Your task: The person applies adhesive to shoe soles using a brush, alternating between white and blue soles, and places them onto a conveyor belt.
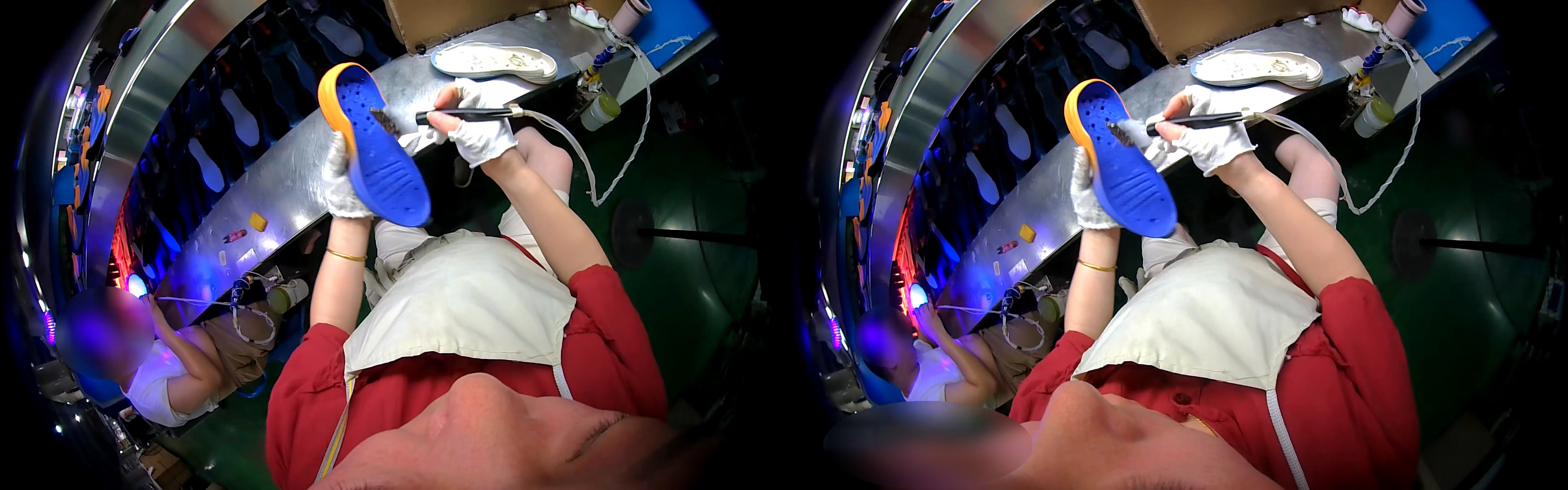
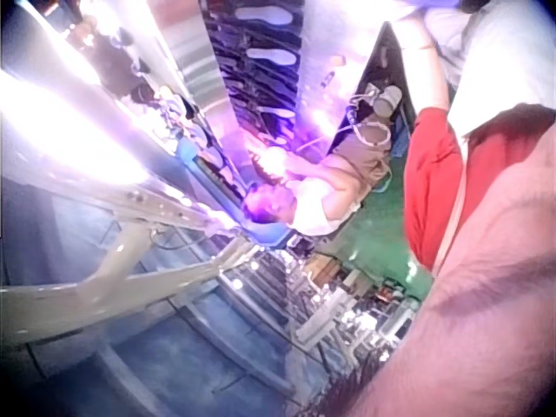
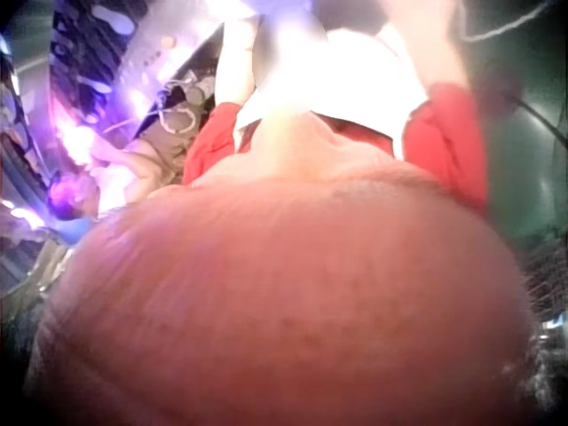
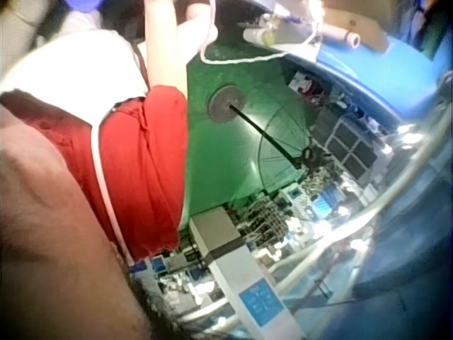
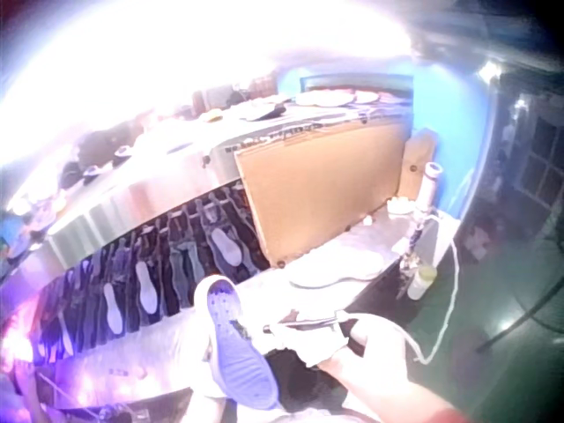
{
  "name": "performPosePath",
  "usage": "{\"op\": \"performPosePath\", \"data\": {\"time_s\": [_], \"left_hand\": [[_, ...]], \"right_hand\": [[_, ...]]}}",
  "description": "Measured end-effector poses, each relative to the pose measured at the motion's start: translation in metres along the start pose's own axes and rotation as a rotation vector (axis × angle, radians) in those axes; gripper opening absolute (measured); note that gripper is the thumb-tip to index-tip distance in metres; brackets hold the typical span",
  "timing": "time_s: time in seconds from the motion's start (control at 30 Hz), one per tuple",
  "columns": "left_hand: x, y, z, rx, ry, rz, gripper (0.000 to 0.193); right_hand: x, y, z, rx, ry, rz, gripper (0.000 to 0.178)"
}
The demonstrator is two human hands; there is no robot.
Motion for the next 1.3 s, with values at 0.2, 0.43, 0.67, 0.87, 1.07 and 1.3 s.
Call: {"op": "performPosePath", "data": {"time_s": [0.2, 0.43, 0.67, 0.87, 1.07, 1.3], "left_hand": [[-0.013, -0.008, 0.035, -0.001, 0.058, -0.04, 0.071], [-0.008, -0.011, 0.021, 0.131, -0.063, -0.15, 0.066], [-0.013, -0.015, 0.0, 0.229, -0.088, -0.15, 0.065], [-0.011, -0.021, -0.015, 0.245, -0.052, -0.131, 0.067], [-0.019, -0.022, -0.03, 0.277, -0.171, -0.21, 0.072], [0.001, -0.019, -0.033, 0.273, -0.072, -0.071, 0.075]], "right_hand": [[0.02, 0.0, 0.005, -0.106, 0.057, 0.046, 0.016], [0.019, 0.006, 0.005, -0.04, 0.064, 0.04, 0.02], [0.044, 0.029, 0.008, -0.003, 0.205, 0.254, 0.019], [0.061, 0.039, 0.029, -0.465, 0.613, 0.339, 0.02], [0.051, 0.038, 0.027, -0.318, 0.563, 0.286, 0.017], [0.037, 0.031, 0.001, 0.282, 0.092, 0.221, 0.015]]}}
Point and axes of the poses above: each hand's wrist, its own y-axis away from the middle knuckle, its own x-axis out of the palm, z = x × y, the point moved 7 cm from there along -y, towards the middle knuckle, and after that the axes turned 10 degrees about -y, right-handed, at the moved point
